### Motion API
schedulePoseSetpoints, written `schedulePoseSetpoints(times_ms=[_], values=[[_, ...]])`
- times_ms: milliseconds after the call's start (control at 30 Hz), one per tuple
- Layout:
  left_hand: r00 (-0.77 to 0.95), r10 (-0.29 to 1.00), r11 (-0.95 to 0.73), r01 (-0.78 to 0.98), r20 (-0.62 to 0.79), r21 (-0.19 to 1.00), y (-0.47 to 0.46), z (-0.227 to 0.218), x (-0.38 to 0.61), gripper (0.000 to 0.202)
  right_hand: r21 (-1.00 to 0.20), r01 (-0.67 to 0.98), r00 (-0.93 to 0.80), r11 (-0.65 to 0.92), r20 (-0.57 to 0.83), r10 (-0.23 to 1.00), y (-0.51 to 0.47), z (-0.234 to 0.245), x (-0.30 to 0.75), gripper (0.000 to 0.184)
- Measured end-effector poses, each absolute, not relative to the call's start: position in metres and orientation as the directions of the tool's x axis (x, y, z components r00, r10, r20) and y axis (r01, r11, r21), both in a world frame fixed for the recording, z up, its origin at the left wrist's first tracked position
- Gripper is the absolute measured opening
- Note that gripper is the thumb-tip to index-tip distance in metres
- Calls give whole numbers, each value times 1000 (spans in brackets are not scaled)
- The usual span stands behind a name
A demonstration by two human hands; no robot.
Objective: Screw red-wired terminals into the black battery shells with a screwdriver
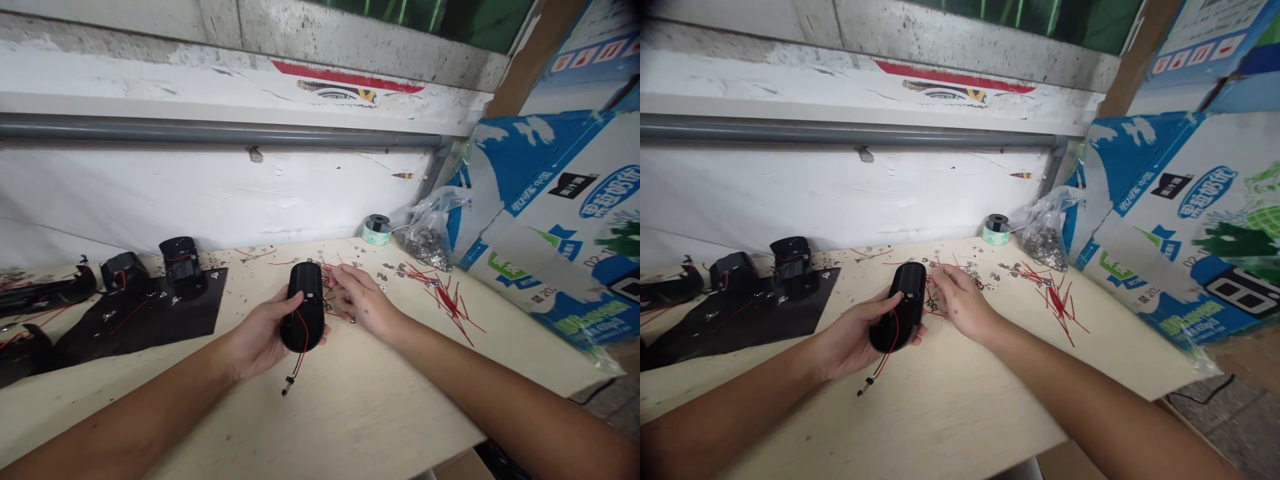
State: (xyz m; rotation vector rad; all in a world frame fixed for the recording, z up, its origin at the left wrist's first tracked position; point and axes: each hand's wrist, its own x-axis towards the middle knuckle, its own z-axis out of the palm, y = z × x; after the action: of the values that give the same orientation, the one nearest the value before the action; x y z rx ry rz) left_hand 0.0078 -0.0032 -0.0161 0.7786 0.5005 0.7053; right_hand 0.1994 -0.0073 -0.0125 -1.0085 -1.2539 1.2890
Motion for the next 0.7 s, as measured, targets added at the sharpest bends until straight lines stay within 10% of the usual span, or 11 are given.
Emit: schedulePoseSetpoints(times_ms=[700], values=[[653, 738, 462, -308, -168, 832, -8, -9, 9, 40, -992, -116, -137, 56, 72, 988, -9, -8, 199, 37]])
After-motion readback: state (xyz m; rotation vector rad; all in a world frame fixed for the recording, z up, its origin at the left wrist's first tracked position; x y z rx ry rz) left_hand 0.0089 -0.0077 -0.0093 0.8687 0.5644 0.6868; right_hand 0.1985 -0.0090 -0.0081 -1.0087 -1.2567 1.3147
